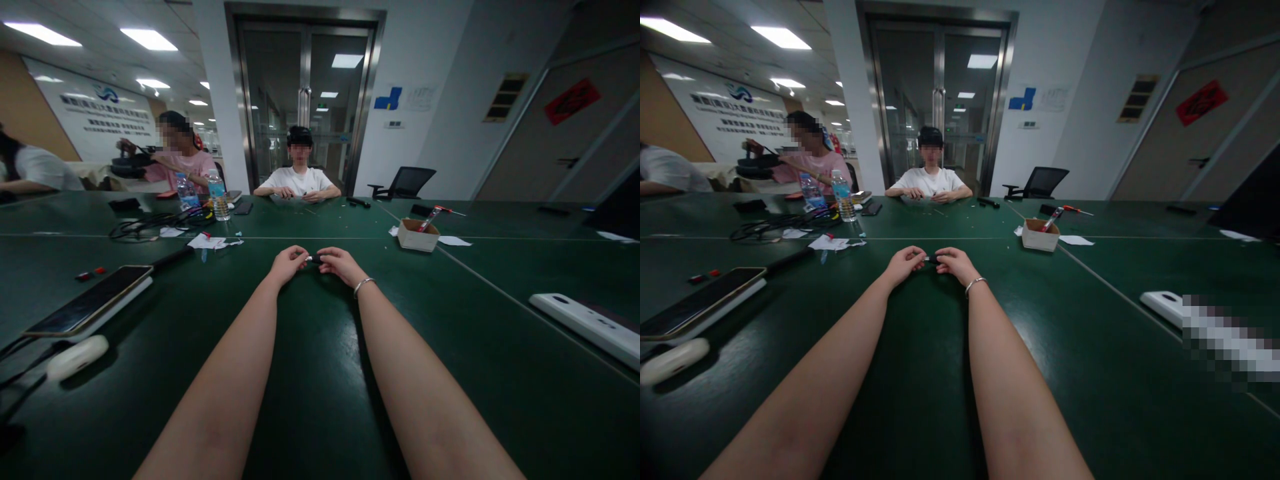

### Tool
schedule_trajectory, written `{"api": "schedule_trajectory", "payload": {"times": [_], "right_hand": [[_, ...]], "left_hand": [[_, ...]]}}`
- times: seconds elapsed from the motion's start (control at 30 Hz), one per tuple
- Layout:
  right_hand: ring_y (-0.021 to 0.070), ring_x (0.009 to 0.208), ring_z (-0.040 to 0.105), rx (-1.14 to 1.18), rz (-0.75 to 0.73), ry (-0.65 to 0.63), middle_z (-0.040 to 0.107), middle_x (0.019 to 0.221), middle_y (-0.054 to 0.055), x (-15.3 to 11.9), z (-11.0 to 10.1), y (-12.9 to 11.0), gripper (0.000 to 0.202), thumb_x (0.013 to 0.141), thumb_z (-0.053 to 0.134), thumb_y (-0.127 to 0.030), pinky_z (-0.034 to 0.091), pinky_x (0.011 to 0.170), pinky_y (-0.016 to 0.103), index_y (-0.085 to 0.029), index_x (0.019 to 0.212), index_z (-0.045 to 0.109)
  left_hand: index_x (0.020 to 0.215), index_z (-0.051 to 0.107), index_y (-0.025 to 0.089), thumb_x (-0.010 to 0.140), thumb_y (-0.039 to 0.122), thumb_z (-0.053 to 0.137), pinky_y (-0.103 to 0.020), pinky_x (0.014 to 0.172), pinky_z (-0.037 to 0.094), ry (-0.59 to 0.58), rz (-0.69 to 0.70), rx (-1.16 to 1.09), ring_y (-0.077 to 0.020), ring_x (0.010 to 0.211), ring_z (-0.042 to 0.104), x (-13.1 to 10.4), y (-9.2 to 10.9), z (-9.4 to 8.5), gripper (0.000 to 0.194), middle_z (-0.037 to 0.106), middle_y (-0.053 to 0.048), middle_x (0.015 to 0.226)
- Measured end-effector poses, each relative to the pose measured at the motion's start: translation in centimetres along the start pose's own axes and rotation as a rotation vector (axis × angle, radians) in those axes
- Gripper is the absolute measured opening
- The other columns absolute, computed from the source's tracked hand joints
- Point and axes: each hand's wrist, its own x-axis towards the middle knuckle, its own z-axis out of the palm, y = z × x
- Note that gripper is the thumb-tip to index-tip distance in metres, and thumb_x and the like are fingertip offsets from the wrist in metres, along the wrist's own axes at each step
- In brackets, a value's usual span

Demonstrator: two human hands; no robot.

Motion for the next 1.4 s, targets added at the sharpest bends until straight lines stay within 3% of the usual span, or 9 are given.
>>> {"api": "schedule_trajectory", "payload": {"times": [0.13,0.43,0.6,0.87,1.0,1.2,1.4], "right_hand": [[0.0081,0.047,0.063,0.021,0.0,0.024,0.066,0.06,0.001,0.2,-0.05,0.11,0.015,0.083,0.058,0.001,0.056,0.048,0.015,-0.011,0.089,0.062],[0.0086,0.048,0.064,0.022,-0.007,0.026,0.067,0.063,0.002,0.33,-0.13,0.29,0.014,0.082,0.06,0.001,0.056,0.049,0.016,-0.012,0.089,0.063],[0.0086,0.048,0.064,0.012,0.008,0.025,0.066,0.06,0.002,0.18,-0.05,0.09,0.016,0.084,0.056,0.002,0.056,0.05,0.016,-0.011,0.091,0.063],[0.0088,0.049,0.064,0.029,0.001,0.016,0.067,0.063,0.003,0.16,-0.17,0.11,0.014,0.083,0.06,0.0,0.057,0.051,0.017,-0.011,0.09,0.063],[0.0088,0.049,0.064,0.021,0.004,0.033,0.067,0.064,0.003,0.19,-0.1,0.12,0.014,0.083,0.058,0.001,0.057,0.05,0.017,-0.011,0.09,0.063],[0.0083,0.048,0.064,0.02,-0.004,0.022,0.067,0.064,0.002,0.07,-0.04,0.11,0.016,0.083,0.057,0.003,0.056,0.05,0.016,-0.011,0.09,0.063],[0.0082,0.048,0.064,0.018,-0.004,0.023,0.067,0.062,0.002,0.23,-0.14,0.21,0.014,0.084,0.058,0.001,0.056,0.049,0.016,-0.011,0.089,0.063]], "left_hand": [[0.091,0.065,0.016,0.067,0.034,0.073,-0.025,0.058,0.041,-0.003,0.009,0.049,-0.0123,0.06,0.056,-0.01,-0.08,-0.04,0.031,0.061,0.0,0.063],[0.09,0.068,0.016,0.07,0.033,0.071,-0.027,0.066,0.046,0.027,0.009,0.037,-0.0133,0.068,0.059,-0.04,-0.16,-0.03,0.026,0.068,-0.004,0.078],[0.093,0.067,0.017,0.072,0.035,0.069,-0.026,0.062,0.045,0.002,0.025,0.039,-0.0133,0.064,0.059,-0.28,-0.06,-0.03,0.028,0.065,-0.002,0.07],[0.095,0.069,0.016,0.069,0.029,0.073,-0.031,0.07,0.048,-0.008,0.006,0.023,-0.0154,0.068,0.062,-0.07,-0.5,-0.1,0.029,0.068,-0.004,0.073],[0.09,0.069,0.016,0.068,0.028,0.074,-0.033,0.078,0.049,0.007,0.026,-0.013,-0.016,0.076,0.064,0.01,-0.57,-0.04,0.026,0.071,-0.007,0.085],[0.098,0.067,0.018,0.074,0.033,0.068,-0.028,0.064,0.047,0.035,0.034,0.063,-0.0145,0.066,0.061,-0.01,-0.7,-0.07,0.028,0.067,-0.003,0.073],[0.094,0.069,0.018,0.069,0.027,0.073,-0.028,0.068,0.048,0.017,0.04,0.083,-0.0137,0.069,0.06,0.18,-0.88,-0.12,0.027,0.068,-0.003,0.076]]}}
